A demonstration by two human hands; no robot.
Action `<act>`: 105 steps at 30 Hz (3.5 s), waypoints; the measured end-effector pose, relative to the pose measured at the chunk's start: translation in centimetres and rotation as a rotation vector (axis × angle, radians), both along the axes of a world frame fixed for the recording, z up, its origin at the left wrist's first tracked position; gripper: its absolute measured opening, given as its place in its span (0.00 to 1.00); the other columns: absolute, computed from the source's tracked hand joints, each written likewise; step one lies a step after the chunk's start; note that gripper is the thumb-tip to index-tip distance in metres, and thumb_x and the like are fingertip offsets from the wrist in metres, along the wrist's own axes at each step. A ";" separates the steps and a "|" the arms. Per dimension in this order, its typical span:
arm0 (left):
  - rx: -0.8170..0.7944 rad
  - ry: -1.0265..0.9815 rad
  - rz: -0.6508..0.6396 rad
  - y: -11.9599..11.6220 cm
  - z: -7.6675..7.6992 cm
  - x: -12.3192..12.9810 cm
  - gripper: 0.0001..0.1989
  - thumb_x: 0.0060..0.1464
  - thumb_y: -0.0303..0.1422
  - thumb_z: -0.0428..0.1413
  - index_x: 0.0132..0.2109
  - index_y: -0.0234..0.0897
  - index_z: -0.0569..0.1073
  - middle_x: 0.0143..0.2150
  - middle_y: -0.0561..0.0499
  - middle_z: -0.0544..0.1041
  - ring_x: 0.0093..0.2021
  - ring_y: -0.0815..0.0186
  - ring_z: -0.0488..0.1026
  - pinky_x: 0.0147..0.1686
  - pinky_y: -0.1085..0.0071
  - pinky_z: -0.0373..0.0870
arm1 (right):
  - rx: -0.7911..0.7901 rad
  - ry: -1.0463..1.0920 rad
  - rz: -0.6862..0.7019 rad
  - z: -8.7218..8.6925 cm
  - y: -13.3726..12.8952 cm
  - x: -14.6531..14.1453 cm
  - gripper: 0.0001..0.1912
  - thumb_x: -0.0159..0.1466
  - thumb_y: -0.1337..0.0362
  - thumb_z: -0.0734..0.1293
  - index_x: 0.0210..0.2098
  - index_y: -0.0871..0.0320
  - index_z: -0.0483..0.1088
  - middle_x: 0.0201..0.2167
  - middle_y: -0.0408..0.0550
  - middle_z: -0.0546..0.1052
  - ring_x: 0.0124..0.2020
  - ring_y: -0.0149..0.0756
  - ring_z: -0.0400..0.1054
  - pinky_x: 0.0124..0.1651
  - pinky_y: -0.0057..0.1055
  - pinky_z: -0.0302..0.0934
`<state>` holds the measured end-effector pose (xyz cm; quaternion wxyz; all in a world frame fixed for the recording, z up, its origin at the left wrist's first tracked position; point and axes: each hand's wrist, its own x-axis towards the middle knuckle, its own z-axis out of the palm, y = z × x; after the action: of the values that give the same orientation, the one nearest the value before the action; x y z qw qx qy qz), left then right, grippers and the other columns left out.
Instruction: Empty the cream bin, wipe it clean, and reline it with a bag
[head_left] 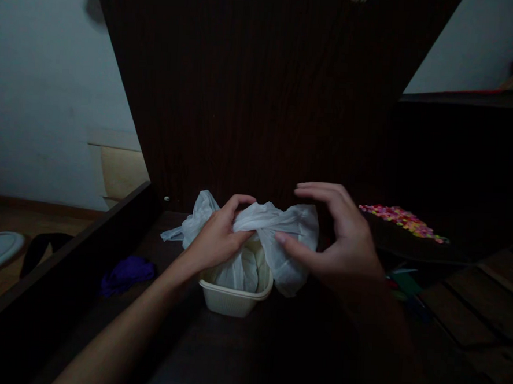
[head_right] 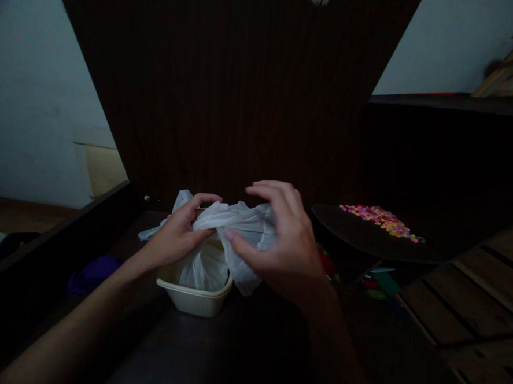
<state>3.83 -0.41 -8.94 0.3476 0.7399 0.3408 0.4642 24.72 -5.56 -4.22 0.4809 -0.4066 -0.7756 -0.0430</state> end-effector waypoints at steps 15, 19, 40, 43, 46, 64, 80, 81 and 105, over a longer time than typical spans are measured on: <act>0.076 0.202 -0.176 -1.8 1.0 0.1 0.30 0.57 0.25 0.56 0.65 0.38 0.59 0.49 0.46 0.78 0.49 0.58 0.77 0.49 0.63 0.73 | -0.322 -0.323 0.025 -2.8 2.3 -2.3 0.47 0.49 0.79 0.59 0.69 0.61 0.55 0.58 0.59 0.75 0.54 0.49 0.72 0.56 0.47 0.62; 0.115 0.250 -0.158 -1.9 1.2 0.0 0.33 0.56 0.26 0.58 0.66 0.40 0.57 0.57 0.44 0.74 0.55 0.57 0.74 0.55 0.61 0.70 | -0.333 -0.307 -0.033 -2.3 2.5 -2.0 0.43 0.50 0.77 0.60 0.66 0.61 0.60 0.49 0.56 0.80 0.49 0.49 0.73 0.52 0.43 0.61; 0.153 0.647 -0.252 -1.0 0.2 -0.1 0.09 0.59 0.25 0.50 0.43 0.37 0.73 0.41 0.49 0.80 0.43 0.60 0.76 0.45 0.69 0.69 | -0.192 -0.146 -0.110 -1.1 2.5 0.2 0.22 0.53 0.75 0.62 0.44 0.57 0.78 0.38 0.51 0.81 0.39 0.46 0.75 0.44 0.40 0.65; 0.181 0.650 -0.231 -0.9 0.0 0.0 0.10 0.60 0.25 0.48 0.42 0.37 0.73 0.41 0.48 0.80 0.43 0.60 0.77 0.46 0.68 0.69 | -0.163 -0.309 -0.184 -1.2 2.2 -0.1 0.30 0.54 0.75 0.64 0.56 0.60 0.72 0.46 0.57 0.79 0.46 0.52 0.72 0.48 0.46 0.65; 0.202 0.664 -0.220 -1.0 0.1 0.1 0.10 0.61 0.25 0.48 0.42 0.36 0.73 0.42 0.46 0.81 0.43 0.59 0.77 0.46 0.66 0.70 | -0.093 -0.473 -0.164 -1.4 1.6 -0.6 0.42 0.55 0.73 0.66 0.69 0.59 0.58 0.62 0.64 0.68 0.61 0.60 0.62 0.57 0.56 0.61; 0.233 0.680 -0.078 -1.3 0.1 0.1 0.12 0.57 0.24 0.49 0.44 0.35 0.73 0.43 0.43 0.81 0.43 0.55 0.78 0.48 0.61 0.72 | -0.211 -0.680 0.018 -2.5 1.2 -2.8 0.33 0.61 0.77 0.60 0.66 0.68 0.61 0.56 0.63 0.75 0.53 0.50 0.71 0.58 0.48 0.64; 0.186 0.571 -0.105 -1.8 1.2 0.4 0.05 0.53 0.25 0.56 0.38 0.36 0.74 0.35 0.50 0.78 0.37 0.60 0.76 0.37 0.69 0.66 | -0.404 -0.439 0.009 -1.2 1.5 -2.2 0.23 0.56 0.78 0.58 0.46 0.59 0.74 0.43 0.52 0.80 0.46 0.44 0.74 0.48 0.35 0.63; 0.192 0.569 -0.104 -1.8 1.2 0.4 0.06 0.52 0.24 0.56 0.38 0.36 0.73 0.36 0.50 0.78 0.37 0.61 0.75 0.37 0.69 0.66 | -0.388 -0.431 0.004 -1.2 1.5 -2.2 0.23 0.55 0.78 0.59 0.45 0.59 0.75 0.43 0.52 0.80 0.45 0.44 0.75 0.48 0.35 0.63; 0.309 0.642 -0.130 -1.5 1.3 0.1 0.06 0.55 0.21 0.54 0.36 0.37 0.69 0.36 0.50 0.72 0.40 0.61 0.71 0.41 0.67 0.66 | -0.492 -0.345 0.041 0.3 0.9 -0.1 0.08 0.56 0.68 0.65 0.28 0.58 0.77 0.25 0.44 0.79 0.27 0.35 0.71 0.30 0.28 0.56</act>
<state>3.90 -1.89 -7.66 0.1356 0.9119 0.3108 0.2313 24.65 -4.69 -3.93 0.2301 -0.4820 -0.8409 0.0874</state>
